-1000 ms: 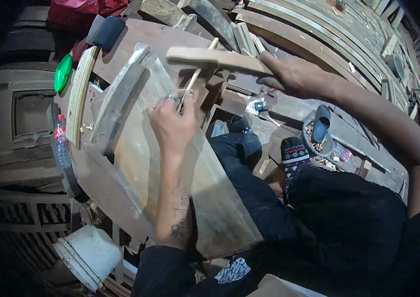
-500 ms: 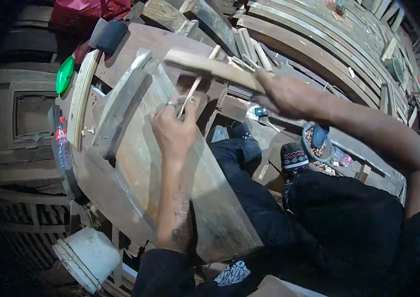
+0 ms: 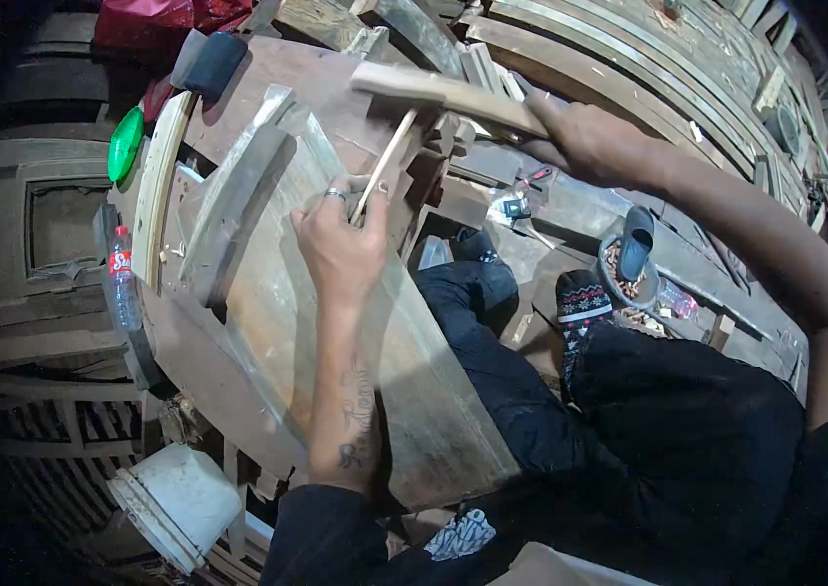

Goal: Assembling wooden pieces and marking measurements with a pencil in a workshop environment.

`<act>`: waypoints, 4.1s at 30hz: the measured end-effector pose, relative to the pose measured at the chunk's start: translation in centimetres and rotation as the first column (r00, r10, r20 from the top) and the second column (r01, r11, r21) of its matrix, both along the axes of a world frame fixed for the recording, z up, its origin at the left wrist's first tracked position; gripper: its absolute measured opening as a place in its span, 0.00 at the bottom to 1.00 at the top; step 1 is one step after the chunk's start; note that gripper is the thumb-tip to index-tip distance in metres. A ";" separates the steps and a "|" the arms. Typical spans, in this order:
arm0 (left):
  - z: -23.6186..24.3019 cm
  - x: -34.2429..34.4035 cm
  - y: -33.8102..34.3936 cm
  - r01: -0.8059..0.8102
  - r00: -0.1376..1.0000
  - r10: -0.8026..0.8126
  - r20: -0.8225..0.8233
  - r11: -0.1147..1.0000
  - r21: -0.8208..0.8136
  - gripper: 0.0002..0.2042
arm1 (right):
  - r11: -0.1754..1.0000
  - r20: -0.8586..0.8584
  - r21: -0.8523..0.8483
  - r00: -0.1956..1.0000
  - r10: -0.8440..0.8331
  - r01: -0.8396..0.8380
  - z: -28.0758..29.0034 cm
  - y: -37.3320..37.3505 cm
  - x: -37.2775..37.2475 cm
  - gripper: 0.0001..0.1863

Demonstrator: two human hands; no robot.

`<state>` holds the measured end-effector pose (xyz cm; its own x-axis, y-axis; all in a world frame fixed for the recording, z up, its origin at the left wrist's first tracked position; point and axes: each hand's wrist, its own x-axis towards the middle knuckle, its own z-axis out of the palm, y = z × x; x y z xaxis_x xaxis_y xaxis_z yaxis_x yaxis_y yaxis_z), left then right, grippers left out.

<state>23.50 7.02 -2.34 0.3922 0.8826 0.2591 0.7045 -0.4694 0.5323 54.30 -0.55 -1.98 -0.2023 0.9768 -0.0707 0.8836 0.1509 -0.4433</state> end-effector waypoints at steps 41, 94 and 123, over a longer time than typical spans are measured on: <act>0.0 0.7 -0.2 0.001 1.000 -0.001 -0.002 0.996 -0.093 0.11 | 0.994 0.079 -0.102 0.997 -0.027 0.035 0.0 -0.4 -0.4 0.21; -1.7 -0.3 0.6 0.032 0.993 -0.021 0.115 0.995 -0.091 0.10 | 0.999 0.105 -0.014 0.994 -0.029 0.031 -1.1 0.9 -3.3 0.24; -1.7 -0.1 0.5 0.040 0.997 -0.039 0.068 0.999 -0.017 0.12 | 0.985 0.094 0.142 0.989 -0.111 0.097 -2.9 -0.1 -0.3 0.26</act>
